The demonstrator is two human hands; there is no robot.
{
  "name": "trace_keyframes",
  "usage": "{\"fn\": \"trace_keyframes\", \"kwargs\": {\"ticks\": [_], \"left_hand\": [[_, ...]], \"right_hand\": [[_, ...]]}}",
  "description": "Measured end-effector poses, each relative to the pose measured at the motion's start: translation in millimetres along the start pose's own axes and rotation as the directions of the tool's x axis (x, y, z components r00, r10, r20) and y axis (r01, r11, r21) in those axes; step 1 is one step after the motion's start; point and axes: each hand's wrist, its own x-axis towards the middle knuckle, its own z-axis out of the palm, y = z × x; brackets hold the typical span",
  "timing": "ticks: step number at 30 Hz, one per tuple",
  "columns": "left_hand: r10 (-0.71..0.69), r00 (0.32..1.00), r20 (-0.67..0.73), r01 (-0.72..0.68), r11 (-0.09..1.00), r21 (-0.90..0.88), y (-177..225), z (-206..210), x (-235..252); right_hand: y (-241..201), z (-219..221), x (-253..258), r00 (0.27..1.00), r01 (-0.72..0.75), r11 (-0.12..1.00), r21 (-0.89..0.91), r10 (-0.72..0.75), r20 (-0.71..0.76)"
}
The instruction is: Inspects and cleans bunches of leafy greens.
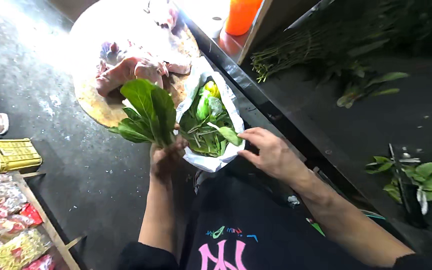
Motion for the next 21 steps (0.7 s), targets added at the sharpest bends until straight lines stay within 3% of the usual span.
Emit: {"fn": "trace_keyframes", "kwargs": {"ticks": [2,4,6,8,10,12,14,16,17,18,19,20,21], "left_hand": [[-0.072,0.997,0.003,0.068,0.958,0.279,-2.2,15.8,-3.9],[-0.180,0.984,-0.014,0.168,0.880,0.445,-5.2,37.6,-15.2],[-0.269,0.963,-0.016,0.237,0.819,0.522,-7.9,57.0,-28.0],[-0.320,0.945,0.066,0.217,0.768,0.603,-20.7,54.3,-38.6],[-0.323,0.934,0.152,0.145,0.733,0.664,-33.2,44.3,-48.4],[-0.235,0.950,0.204,0.033,0.727,0.685,-35.0,52.1,-44.7],[-0.223,0.968,0.114,0.048,0.612,0.789,-36.9,56.8,-41.2],[-0.304,0.950,-0.066,0.211,0.474,0.855,-45.2,54.3,-39.5],[-0.299,0.941,-0.159,0.291,0.477,0.829,-47.3,61.0,-37.5],[-0.253,0.947,-0.200,0.312,0.564,0.764,-48.2,71.8,-34.4],[-0.198,0.962,-0.187,0.272,0.697,0.663,-50.8,81.2,-28.2],[-0.212,0.973,-0.086,0.224,0.806,0.548,-48.8,89.4,-19.5],[-0.213,0.977,-0.030,0.204,0.871,0.447,-51.4,94.4,-13.1]], "right_hand": [[-1.6,9.0,3.0,0.997,-0.066,0.997,0.043,0.064,0.049],[-9.1,7.1,-0.3,0.993,-0.109,0.961,0.254,0.092,0.078],[-19.6,-4.8,-0.1,0.967,-0.238,0.798,0.554,0.138,0.215],[-23.1,-17.7,-2.4,0.962,-0.236,0.664,0.709,0.056,0.269],[-28.6,-28.3,-12.6,0.983,-0.093,0.734,0.672,-0.040,0.179],[-30.5,-31.6,-19.4,0.991,-0.006,0.797,0.604,-0.074,0.107],[-29.8,-25.8,-26.8,0.998,0.000,0.802,0.597,-0.035,0.047],[-26.8,-16.4,-34.5,0.999,0.049,0.800,0.597,-0.033,-0.039],[-22.9,-9.8,-36.8,0.995,0.098,0.793,0.601,-0.059,-0.084],[-19.8,-4.2,-37.8,0.989,0.141,0.791,0.595,-0.084,-0.123],[-17.6,0.4,-38.9,0.981,0.182,0.801,0.571,-0.110,-0.158],[-16.4,4.0,-39.9,0.972,0.218,0.825,0.522,-0.137,-0.189],[-16.9,6.5,-41.3,0.967,0.234,0.856,0.461,-0.155,-0.202]]}}
